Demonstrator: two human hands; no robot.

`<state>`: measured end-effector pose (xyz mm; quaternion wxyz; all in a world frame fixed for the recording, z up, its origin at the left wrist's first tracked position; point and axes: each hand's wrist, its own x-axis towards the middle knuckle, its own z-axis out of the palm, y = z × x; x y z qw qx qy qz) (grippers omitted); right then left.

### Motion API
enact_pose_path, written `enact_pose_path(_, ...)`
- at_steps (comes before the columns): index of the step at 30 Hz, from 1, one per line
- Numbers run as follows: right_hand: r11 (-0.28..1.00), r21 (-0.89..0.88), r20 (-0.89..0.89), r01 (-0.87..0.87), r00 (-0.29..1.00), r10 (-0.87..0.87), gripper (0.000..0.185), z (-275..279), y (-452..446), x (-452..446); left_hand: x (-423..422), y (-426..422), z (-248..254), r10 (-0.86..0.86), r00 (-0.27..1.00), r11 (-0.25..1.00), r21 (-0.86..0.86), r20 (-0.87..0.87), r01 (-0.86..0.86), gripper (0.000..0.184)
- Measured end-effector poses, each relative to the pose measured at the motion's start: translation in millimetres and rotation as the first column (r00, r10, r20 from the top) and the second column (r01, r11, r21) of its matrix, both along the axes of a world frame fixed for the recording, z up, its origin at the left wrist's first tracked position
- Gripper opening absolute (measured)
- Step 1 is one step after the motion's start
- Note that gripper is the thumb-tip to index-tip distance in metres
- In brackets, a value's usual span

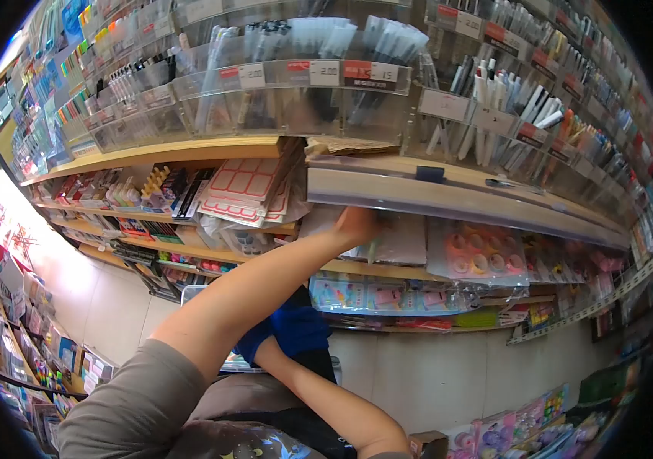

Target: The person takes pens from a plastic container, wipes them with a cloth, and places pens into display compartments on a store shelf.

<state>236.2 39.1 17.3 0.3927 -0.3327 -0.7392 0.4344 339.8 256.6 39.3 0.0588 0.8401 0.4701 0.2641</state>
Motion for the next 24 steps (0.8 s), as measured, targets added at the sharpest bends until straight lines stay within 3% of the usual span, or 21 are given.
enact_pose_path(1,0.998,-0.06,-0.023,0.007,1.0,-0.008,0.028,5.2,-2.9,2.9,4.9,0.4,5.7,0.009,0.993,0.996,0.094,-0.118,0.002,0.048)
enact_pose_path(4,0.977,-0.214,-0.129,0.02,0.99,-0.049,0.03,13.3,-9.4,8.6,6.7,3.4,18.9,-0.06,0.996,0.998,0.009,-0.064,0.06,0.044)
enact_pose_path(6,0.984,-0.174,-0.178,0.035,0.982,-0.066,0.029,-1.1,-5.2,4.5,6.1,8.9,20.0,-0.047,0.999,0.984,-0.173,0.017,0.049,0.039)
enact_pose_path(8,0.996,-0.076,-0.146,0.056,0.987,-0.067,0.025,-10.4,4.8,-1.3,0.1,12.6,9.4,-0.061,0.994,0.996,-0.06,0.094,0.066,0.033)
enact_pose_path(10,0.997,-0.03,-0.097,0.066,0.993,-0.069,0.019,-9.4,5.9,-2.4,-12.5,15.6,-5.8,-0.136,0.979,0.933,0.353,0.153,0.074,0.027)
enact_pose_path(13,0.851,-0.471,-0.376,-0.234,0.925,0.046,0.014,-39.6,18.4,-4.1,-54.6,-30.2,41.3,-0.081,0.914,0.966,-0.194,0.397,0.17,0.026)
enact_pose_path(15,0.734,-0.56,-0.613,-0.384,0.788,-0.055,0.017,-1.3,12.5,13.3,-98.5,-65.7,63.3,-0.057,0.93,0.963,-0.228,0.363,0.147,0.029)
enact_pose_path(16,0.918,-0.371,-0.457,-0.138,0.888,-0.051,0.02,-8.8,12.3,11.7,-121.4,-84.7,74.4,-0.031,0.947,0.961,-0.251,0.32,0.117,0.026)
enact_pose_path(17,0.904,-0.416,-0.471,-0.098,0.874,-0.122,0.025,-3.9,11.4,16.1,-144.9,-102.1,78.1,-0.003,0.961,0.958,-0.275,0.277,0.083,0.024)
enact_pose_path(19,0.773,-0.606,-0.703,-0.186,0.581,-0.411,0.03,7.4,14.9,16.3,-193.8,-126.6,58.4,0.049,0.941,0.933,-0.352,0.334,0.077,0.019)
enact_pose_path(21,0.756,-0.534,-0.833,-0.379,0.392,-0.392,0.025,7.4,20.6,18.7,-228.9,-160.0,54.7,0.159,0.97,0.887,-0.458,0.183,-0.059,0.016)
enact_pose_path(22,0.715,-0.636,-0.767,-0.29,0.344,-0.542,0.028,21.2,18.0,13.8,-244.7,-173.7,43.3,0.148,0.979,0.877,-0.477,0.141,-0.064,0.014)
enact_pose_path(23,0.742,-0.624,-0.774,-0.247,0.325,-0.543,0.033,14.4,18.4,12.8,-258.3,-185.7,32.0,0.057,0.998,0.884,-0.466,0.025,-0.039,0.016)
enact_pose_path(24,0.797,-0.545,-0.828,-0.261,0.315,-0.464,0.036,11.1,19.3,13.2,-266.6,-195.8,21.9,-0.02,0.988,0.821,-0.566,-0.155,-0.072,0.02)
